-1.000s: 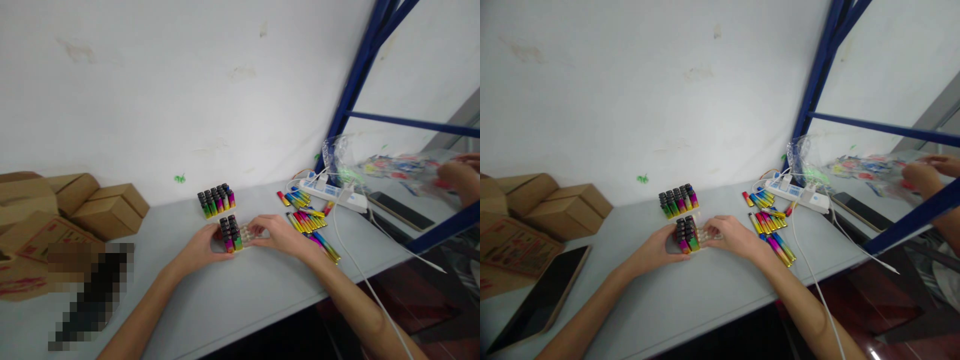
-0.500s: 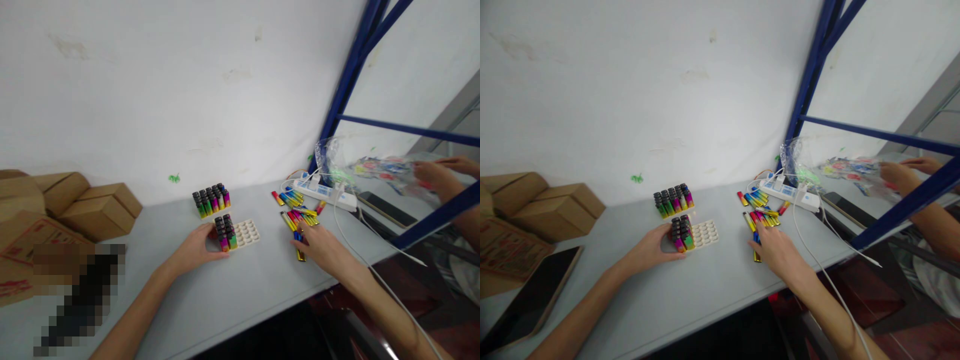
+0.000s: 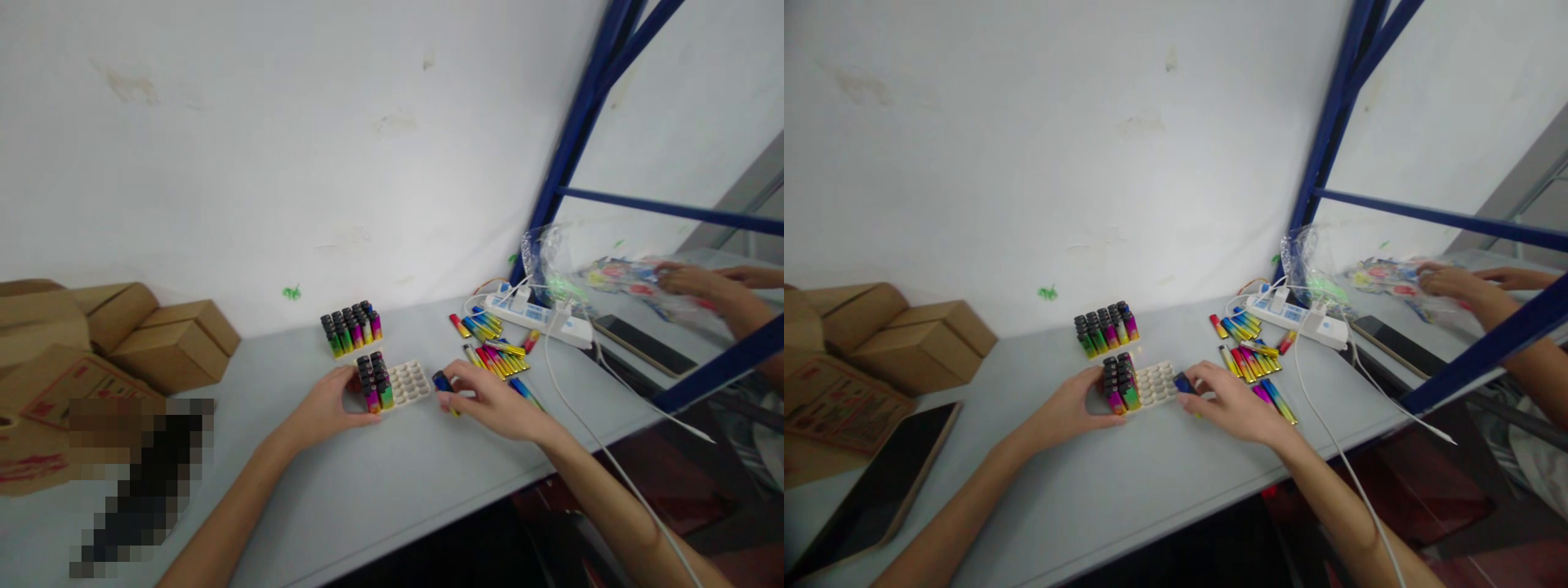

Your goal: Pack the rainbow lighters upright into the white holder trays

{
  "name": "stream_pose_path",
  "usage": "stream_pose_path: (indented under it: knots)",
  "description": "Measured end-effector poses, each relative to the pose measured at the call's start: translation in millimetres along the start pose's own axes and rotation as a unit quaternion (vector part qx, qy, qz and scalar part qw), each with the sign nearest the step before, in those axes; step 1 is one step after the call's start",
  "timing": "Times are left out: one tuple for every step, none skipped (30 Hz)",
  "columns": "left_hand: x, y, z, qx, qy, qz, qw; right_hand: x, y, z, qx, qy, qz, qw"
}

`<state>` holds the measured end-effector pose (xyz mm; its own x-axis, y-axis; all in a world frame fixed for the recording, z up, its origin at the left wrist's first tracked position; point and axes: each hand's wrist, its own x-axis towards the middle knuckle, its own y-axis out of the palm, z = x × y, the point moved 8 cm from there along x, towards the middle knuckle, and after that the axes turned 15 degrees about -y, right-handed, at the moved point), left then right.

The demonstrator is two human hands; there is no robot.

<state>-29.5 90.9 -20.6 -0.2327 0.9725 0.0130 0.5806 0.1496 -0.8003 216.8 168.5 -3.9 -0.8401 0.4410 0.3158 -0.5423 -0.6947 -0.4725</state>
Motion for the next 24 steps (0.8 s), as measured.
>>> stream_pose_path:
  knots:
    - [0, 0.0, 0, -0.001, -0.001, -0.001, 1.000, 5, 4, 1, 0.056, 0.002, -0.015, 0.998]
    - [0, 0.1, 0, -0.003, -0.001, -0.002, 1.000, 9, 8, 2, 0.105, -0.002, -0.029, 0.994]
    - [0, 0.1, 1, -0.005, -0.002, -0.002, 1.000, 14, 12, 4, 0.147, -0.010, -0.039, 0.988]
    - [0, 0.3, 1, -0.006, -0.003, -0.002, 1.000, 18, 16, 6, 0.185, -0.021, -0.048, 0.981]
    - [0, 0.6, 1, -0.007, -0.003, -0.001, 1.000, 22, 20, 8, 0.218, -0.028, -0.058, 0.974]
    - [0, 0.8, 1, -0.007, -0.003, 0.000, 1.000, 26, 23, 9, 0.249, -0.031, -0.070, 0.965]
    - [0, 0.8, 2, -0.007, -0.002, -0.001, 1.000, 29, 26, 8, 0.278, -0.025, -0.083, 0.957]
    - [0, 0.9, 2, -0.006, 0.000, -0.001, 1.000, 33, 28, 6, 0.303, -0.013, -0.097, 0.948]
    - [1, 0.9, 2, -0.005, 0.001, -0.001, 1.000, 36, 31, 4, 0.323, 0.002, -0.110, 0.940]
    - [1, 1.0, 2, -0.005, 0.002, -0.001, 1.000, 39, 33, 2, 0.336, 0.017, -0.122, 0.934]
    - [1, 0.9, 2, -0.004, 0.002, -0.001, 1.000, 42, 35, 0, 0.342, 0.027, -0.132, 0.930]
    - [1, 0.7, 1, -0.004, 0.002, 0.000, 1.000, 45, 36, -1, 0.342, 0.033, -0.140, 0.928]
    - [0, 0.4, 1, -0.003, 0.000, 0.001, 1.000, 47, 37, -2, 0.340, 0.036, -0.145, 0.928]
    - [0, 0.1, 0, -0.002, -0.002, 0.002, 1.000, 49, 37, -2, 0.337, 0.039, -0.150, 0.929]
    - [0, -0.4, -1, -0.001, -0.005, 0.002, 1.000, 49, 38, -3, 0.333, 0.045, -0.154, 0.929]
    - [0, -0.8, -2, -0.002, -0.008, 0.004, 1.000, 49, 39, -5, 0.330, 0.053, -0.157, 0.929]
    - [-1, -1.3, -2, -0.002, -0.011, 0.005, 1.000, 48, 40, -6, 0.325, 0.062, -0.161, 0.930]
    - [-1, -1.7, -3, -0.003, -0.013, 0.005, 1.000, 47, 40, -8, 0.317, 0.071, -0.165, 0.931]
    - [-1, -2.3, -3, -0.005, -0.015, 0.004, 1.000, 45, 39, -10, 0.308, 0.076, -0.171, 0.933]
    - [-1, -2.7, -3, -0.007, -0.016, 0.003, 1.000, 43, 39, -11, 0.299, 0.079, -0.175, 0.935]
    - [-1, -2.9, -3, -0.010, -0.017, 0.002, 1.000, 42, 38, -12, 0.292, 0.080, -0.177, 0.936]
    - [-1, -2.9, -3, -0.013, -0.016, 0.003, 1.000, 41, 38, -13, 0.287, 0.080, -0.177, 0.938]
    - [-1, -2.8, -3, -0.015, -0.015, 0.002, 1.000, 40, 38, -14, 0.283, 0.081, -0.173, 0.940]
    - [-1, -2.6, -2, -0.016, -0.014, 0.002, 1.000, 40, 39, -14, 0.279, 0.082, -0.169, 0.942]
